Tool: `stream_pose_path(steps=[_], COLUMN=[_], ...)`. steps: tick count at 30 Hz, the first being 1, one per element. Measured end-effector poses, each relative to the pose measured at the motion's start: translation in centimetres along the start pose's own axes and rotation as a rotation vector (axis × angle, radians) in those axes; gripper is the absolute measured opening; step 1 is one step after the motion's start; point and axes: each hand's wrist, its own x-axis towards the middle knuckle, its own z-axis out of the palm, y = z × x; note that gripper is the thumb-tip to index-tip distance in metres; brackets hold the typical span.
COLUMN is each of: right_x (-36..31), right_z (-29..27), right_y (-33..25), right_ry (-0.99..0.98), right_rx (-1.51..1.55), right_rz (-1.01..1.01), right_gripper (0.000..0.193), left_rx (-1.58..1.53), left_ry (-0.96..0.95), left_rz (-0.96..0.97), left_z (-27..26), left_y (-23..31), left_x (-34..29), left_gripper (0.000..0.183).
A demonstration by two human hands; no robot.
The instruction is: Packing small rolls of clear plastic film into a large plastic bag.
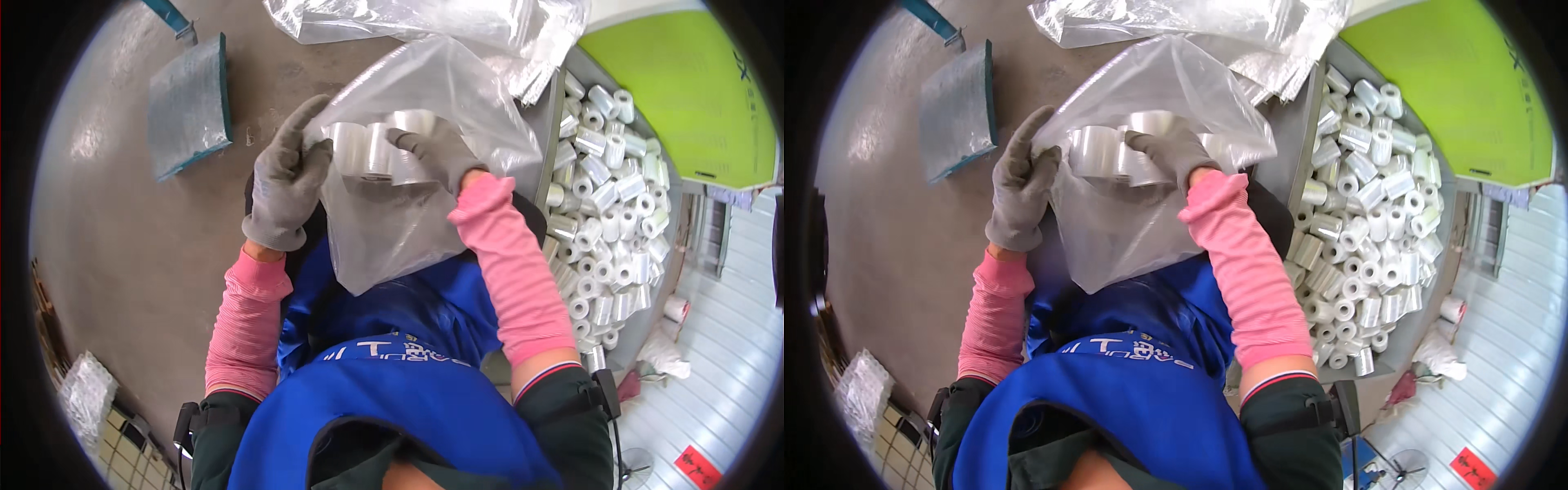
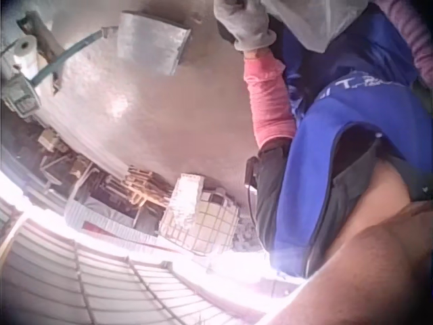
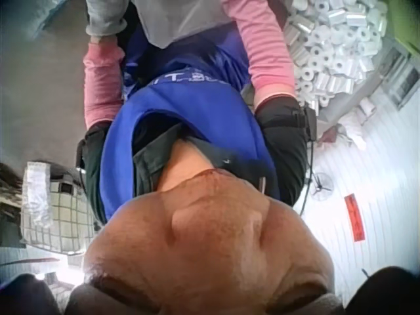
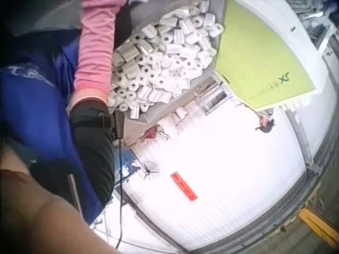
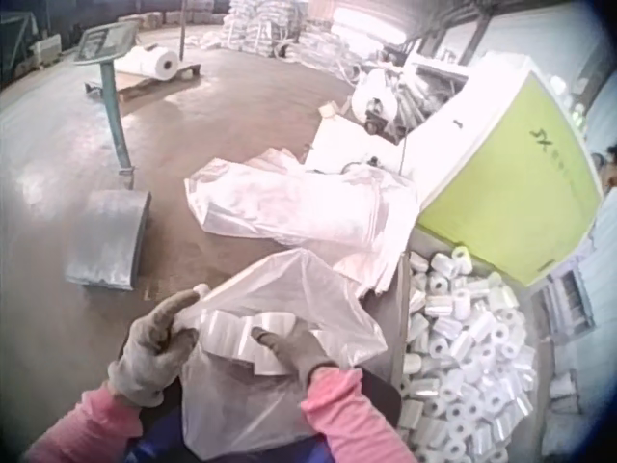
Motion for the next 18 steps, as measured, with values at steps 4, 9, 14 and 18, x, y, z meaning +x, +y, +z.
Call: stream_pose_path(steps=[4, 9, 14, 18], right_x=[6.1, 8.3, 11.8, -1.7], right_z=[2.6, 4.3, 3.2, 0.0], right_y=[6.1, 8.5, 15.9, 1.4], right_ry=[0.299, 0.339, 0.370, 0.281], right_rx=[-0.248, -0.304, -0.417, -0.058], right_rz=[0.259, 0.285, 0.227, -0.172], right_gripper=[0.095, 0.109, 0.103, 0.054], left_rx=[0.086, 0.062, -0.046, 0.136], left_ry=[-0.055, -0.017, -0.089, 0.022], left_rz=[-0.013, 0.014, -0.036, -0.011], left_z=[-1.4, -1.0, 2.0, 0.4], left_y=[0.7, 0.2, 0.4, -0.5], left_x=[0.8, 1.2, 2.0, 0.8], left_gripper=[0.048, 0.044, 0.049, 0.053])
